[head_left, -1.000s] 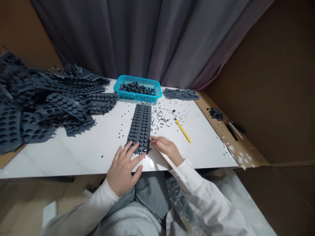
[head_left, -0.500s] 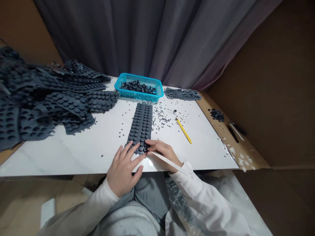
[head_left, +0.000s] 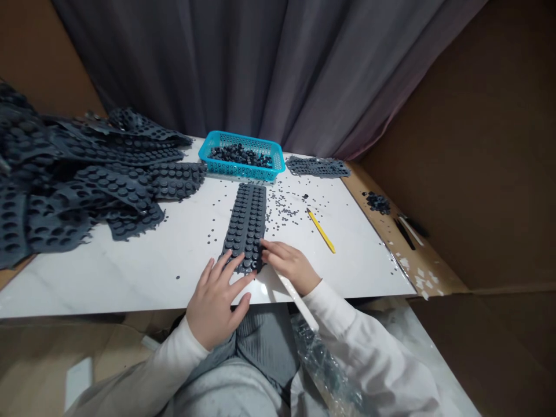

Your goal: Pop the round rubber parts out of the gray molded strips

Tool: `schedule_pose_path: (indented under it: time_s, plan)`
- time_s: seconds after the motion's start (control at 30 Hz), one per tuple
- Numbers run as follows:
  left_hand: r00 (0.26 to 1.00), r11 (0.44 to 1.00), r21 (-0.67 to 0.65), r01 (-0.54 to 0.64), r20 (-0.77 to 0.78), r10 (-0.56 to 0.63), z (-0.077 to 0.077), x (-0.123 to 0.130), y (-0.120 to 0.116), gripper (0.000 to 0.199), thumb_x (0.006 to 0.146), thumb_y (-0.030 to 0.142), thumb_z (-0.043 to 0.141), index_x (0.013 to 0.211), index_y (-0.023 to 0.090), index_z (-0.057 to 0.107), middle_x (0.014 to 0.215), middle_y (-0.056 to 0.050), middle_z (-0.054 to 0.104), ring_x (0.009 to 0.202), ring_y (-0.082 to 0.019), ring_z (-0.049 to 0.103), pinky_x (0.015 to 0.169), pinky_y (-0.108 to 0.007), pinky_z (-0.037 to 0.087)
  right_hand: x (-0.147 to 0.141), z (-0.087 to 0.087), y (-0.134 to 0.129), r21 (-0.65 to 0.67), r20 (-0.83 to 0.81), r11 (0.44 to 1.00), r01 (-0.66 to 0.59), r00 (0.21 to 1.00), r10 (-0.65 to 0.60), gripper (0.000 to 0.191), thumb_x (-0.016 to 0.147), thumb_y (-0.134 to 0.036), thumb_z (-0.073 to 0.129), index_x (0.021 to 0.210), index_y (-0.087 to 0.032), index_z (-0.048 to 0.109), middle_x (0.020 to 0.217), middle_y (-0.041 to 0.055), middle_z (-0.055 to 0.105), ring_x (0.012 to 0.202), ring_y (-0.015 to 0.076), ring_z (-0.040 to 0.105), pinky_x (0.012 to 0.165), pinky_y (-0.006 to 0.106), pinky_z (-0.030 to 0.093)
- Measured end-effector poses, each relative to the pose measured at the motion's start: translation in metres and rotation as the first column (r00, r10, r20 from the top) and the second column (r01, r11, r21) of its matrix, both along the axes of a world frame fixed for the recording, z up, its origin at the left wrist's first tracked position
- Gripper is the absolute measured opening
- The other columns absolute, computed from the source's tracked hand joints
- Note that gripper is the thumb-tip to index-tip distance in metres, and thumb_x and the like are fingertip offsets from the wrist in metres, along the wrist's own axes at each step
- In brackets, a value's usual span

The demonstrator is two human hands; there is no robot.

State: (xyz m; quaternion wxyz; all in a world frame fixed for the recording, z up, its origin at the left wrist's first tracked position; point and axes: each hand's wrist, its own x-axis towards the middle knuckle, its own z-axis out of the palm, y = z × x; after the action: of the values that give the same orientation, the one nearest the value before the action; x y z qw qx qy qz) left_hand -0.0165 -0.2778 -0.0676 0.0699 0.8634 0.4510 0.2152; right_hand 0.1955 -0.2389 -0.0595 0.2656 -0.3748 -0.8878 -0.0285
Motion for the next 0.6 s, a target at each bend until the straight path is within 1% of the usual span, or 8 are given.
schedule_pose_path:
  time_s: [0.03,0.1,0.17,0.23,0.27,0.33,0.47,0.6]
  plan:
    - [1.000,1.000,0.001,-0.002,0.006,0.002,0.000,0.000,0.000,0.035,0.087,0.035,0.045,0.117,0.033,0.060,0.137,-0.002,0.047,0.132,-0.027,0.033,0.108,-0.051,0.026,0.001,0.001,0.001,-0.023,-0.064,0.999,0.039,0.997,-0.040,0.014,0.090,-0.018,0.047,0.088,-0.016,0.061,0.116,0.0155,0.063,0.099,0.0212,0.064,0.082,0.035,0.055]
    - [1.000,1.000,0.004,-0.004,0.017,0.004,-0.001,0.001,0.000,0.035,0.086,0.035,0.045,0.118,0.034,0.060,0.137,-0.001,0.047,0.132,-0.026,0.033,0.108,-0.051,0.026,0.002,0.002,0.000,-0.125,-0.234,0.988,0.087,0.965,-0.114,0.012,0.089,-0.020,0.049,0.087,-0.017,0.061,0.111,0.0133,0.066,0.101,0.0200,0.064,0.084,0.033,0.055]
    - [1.000,1.000,0.005,-0.003,0.021,0.003,-0.001,0.001,0.000,0.035,0.086,0.036,0.046,0.118,0.034,0.060,0.137,-0.001,0.047,0.132,-0.026,0.033,0.108,-0.051,0.026,0.001,0.001,-0.004,-0.266,-0.393,0.963,0.035,0.908,-0.141,0.009,0.088,-0.022,0.053,0.087,-0.018,0.061,0.108,0.0111,0.068,0.104,0.0191,0.063,0.084,0.031,0.054]
    - [1.000,1.000,0.002,0.000,0.020,0.000,-0.001,0.001,0.000,0.035,0.086,0.036,0.046,0.117,0.033,0.061,0.137,-0.001,0.047,0.132,-0.027,0.033,0.108,-0.051,0.027,-0.003,-0.003,-0.008,-0.376,-0.483,0.924,-0.078,0.867,-0.123,0.008,0.085,-0.024,0.058,0.088,-0.019,0.062,0.110,0.0104,0.067,0.107,0.0191,0.061,0.086,0.031,0.053]
    - [1.000,1.000,0.000,0.001,0.018,-0.001,0.000,0.001,0.000,0.035,0.086,0.036,0.045,0.117,0.033,0.061,0.138,-0.001,0.047,0.132,-0.027,0.033,0.108,-0.051,0.027,-0.004,-0.004,-0.010,-0.405,-0.503,0.906,-0.123,0.858,-0.108,0.008,0.084,-0.025,0.060,0.089,-0.019,0.063,0.112,0.0108,0.066,0.107,0.0193,0.061,0.087,0.032,0.053]
    - [1.000,1.000,-0.007,0.004,0.014,-0.004,0.000,0.001,0.000,0.035,0.086,0.036,0.045,0.117,0.032,0.061,0.138,-0.002,0.046,0.133,-0.027,0.032,0.108,-0.051,0.026,-0.006,-0.007,-0.012,-0.429,-0.505,0.889,-0.159,0.858,-0.090,0.009,0.082,-0.024,0.062,0.088,-0.019,0.064,0.114,0.0114,0.065,0.107,0.0195,0.061,0.090,0.034,0.052]
    - [1.000,1.000,-0.018,0.004,0.010,-0.004,0.000,0.000,0.000,0.036,0.086,0.036,0.045,0.118,0.033,0.060,0.139,-0.002,0.045,0.133,-0.027,0.032,0.108,-0.052,0.026,-0.005,-0.007,-0.012,-0.420,-0.477,0.893,-0.159,0.876,-0.069,0.008,0.083,-0.024,0.061,0.087,-0.019,0.065,0.110,0.0114,0.067,0.109,0.0203,0.060,0.093,0.037,0.049]
    - [1.000,1.000,-0.013,0.008,0.018,-0.008,0.000,0.000,0.000,0.035,0.086,0.035,0.045,0.117,0.033,0.061,0.138,-0.002,0.046,0.132,-0.027,0.033,0.108,-0.051,0.026,-0.004,-0.007,-0.011,-0.392,-0.458,0.908,-0.146,0.887,-0.055,0.009,0.085,-0.024,0.058,0.088,-0.018,0.064,0.110,0.0119,0.067,0.109,0.0200,0.060,0.092,0.037,0.050]
